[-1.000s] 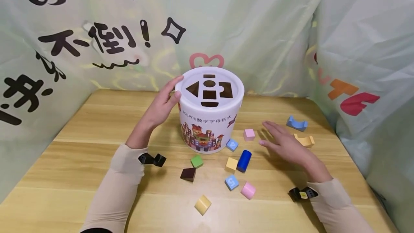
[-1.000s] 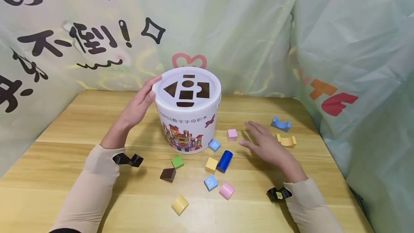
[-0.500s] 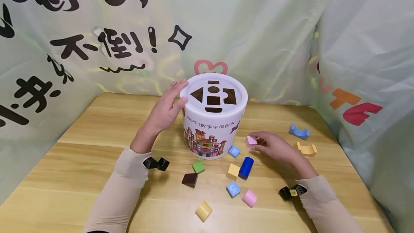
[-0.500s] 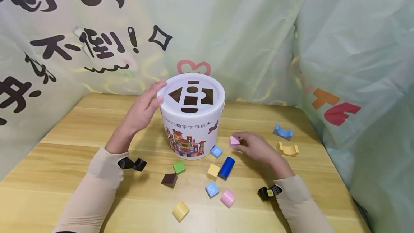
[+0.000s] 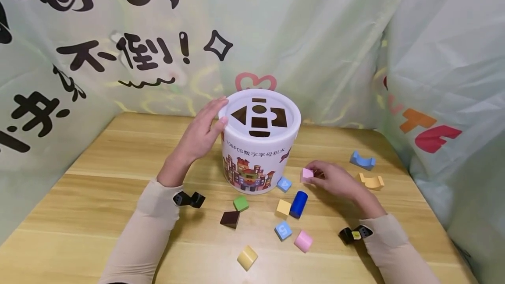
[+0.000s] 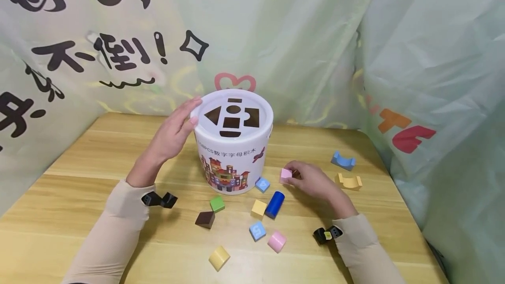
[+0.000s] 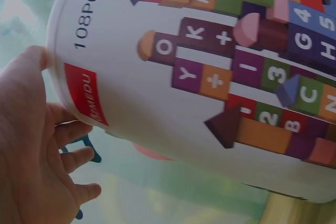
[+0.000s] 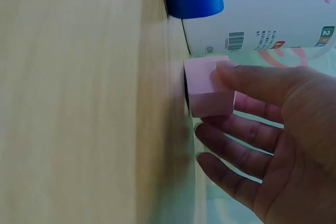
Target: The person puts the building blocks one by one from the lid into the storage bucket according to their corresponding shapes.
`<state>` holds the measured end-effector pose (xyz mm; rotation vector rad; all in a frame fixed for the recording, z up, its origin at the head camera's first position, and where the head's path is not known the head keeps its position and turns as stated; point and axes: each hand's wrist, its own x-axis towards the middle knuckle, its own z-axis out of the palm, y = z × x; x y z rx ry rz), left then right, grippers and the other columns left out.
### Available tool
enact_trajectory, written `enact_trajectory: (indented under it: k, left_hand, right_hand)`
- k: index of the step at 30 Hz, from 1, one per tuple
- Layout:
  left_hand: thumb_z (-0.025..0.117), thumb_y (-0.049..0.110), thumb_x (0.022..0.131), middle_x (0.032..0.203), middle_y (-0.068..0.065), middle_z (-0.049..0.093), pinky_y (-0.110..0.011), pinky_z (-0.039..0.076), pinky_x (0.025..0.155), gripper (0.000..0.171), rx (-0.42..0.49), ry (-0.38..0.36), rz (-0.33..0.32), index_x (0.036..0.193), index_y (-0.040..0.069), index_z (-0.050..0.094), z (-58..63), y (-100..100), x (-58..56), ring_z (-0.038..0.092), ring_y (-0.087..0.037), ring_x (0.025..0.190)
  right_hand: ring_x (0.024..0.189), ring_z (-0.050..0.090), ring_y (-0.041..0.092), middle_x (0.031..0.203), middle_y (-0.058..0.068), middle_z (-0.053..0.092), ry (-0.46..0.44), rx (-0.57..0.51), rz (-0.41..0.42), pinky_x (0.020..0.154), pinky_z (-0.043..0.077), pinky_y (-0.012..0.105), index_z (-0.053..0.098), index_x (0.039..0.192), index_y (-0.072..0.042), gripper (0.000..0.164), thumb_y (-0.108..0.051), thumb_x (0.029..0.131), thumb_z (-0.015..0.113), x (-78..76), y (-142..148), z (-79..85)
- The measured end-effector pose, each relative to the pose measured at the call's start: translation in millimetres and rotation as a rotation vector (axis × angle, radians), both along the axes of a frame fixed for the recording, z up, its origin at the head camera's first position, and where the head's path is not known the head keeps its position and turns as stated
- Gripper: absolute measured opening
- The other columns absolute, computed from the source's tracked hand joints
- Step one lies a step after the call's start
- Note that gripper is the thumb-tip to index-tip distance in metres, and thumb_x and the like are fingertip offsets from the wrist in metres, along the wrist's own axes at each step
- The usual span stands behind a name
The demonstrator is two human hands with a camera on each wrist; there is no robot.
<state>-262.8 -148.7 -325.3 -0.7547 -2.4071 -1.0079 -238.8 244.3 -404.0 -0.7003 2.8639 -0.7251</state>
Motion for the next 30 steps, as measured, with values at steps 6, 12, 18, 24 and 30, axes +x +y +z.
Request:
enact_trajectory:
  k: [6,12,18,24,30]
  left_hand:
    - [0.038,0.048,0.103,0.156,-0.006,0.035,-0.058,0.026,0.113,0.058,-0.03,0.012,0.02,0.148,0.011,0.044,4.3,-4,5.0,0.026,-0.023,0.144]
    - [0.038,0.047,0.104,0.156,-0.005,0.034,-0.057,0.026,0.113,0.057,-0.021,-0.033,0.006,0.149,0.013,0.042,5.2,-5,6.4,0.028,-0.022,0.144]
    - [0.04,0.044,0.104,0.156,-0.004,0.034,-0.054,0.025,0.114,0.055,0.026,-0.057,-0.032,0.149,0.013,0.042,4.2,-3,4.1,0.027,-0.02,0.144]
    - [0.041,0.043,0.104,0.157,-0.003,0.033,-0.051,0.025,0.115,0.055,0.031,-0.087,-0.04,0.15,0.014,0.041,4.5,-2,3.8,0.027,-0.019,0.144]
    - [0.04,0.043,0.104,0.158,-0.004,0.031,-0.052,0.024,0.116,0.055,0.024,-0.109,-0.036,0.151,0.014,0.039,6.5,-3,5.2,0.026,-0.02,0.144]
  right_hand:
    - [0.095,0.063,0.021,0.101,0.0,0.067,0.026,-0.024,-0.003,0.081,0.053,0.042,0.066,0.116,-0.011,0.025,-0.025,0.095,0.066,-1.0,-2,9.7]
    - [0.099,0.063,0.026,0.106,0.005,0.067,0.049,-0.023,-0.021,0.083,0.053,0.047,0.064,0.12,-0.006,0.029,-0.023,0.096,0.065,-3.3,-2,33.5]
    - [0.1,0.061,0.028,0.107,0.007,0.066,0.092,-0.051,-0.035,0.086,0.052,0.051,0.063,0.12,-0.005,0.033,-0.028,0.097,0.064,-3.6,-1,60.9]
    - [0.1,0.063,0.029,0.107,0.01,0.067,0.191,-0.047,-0.046,0.085,0.052,0.051,0.063,0.121,-0.003,0.035,-0.028,0.096,0.065,-0.8,-6,97.2]
    - [0.099,0.063,0.029,0.106,0.011,0.068,0.262,-0.025,-0.064,0.084,0.053,0.051,0.063,0.122,-0.004,0.035,-0.027,0.095,0.066,-0.7,-16,131.9]
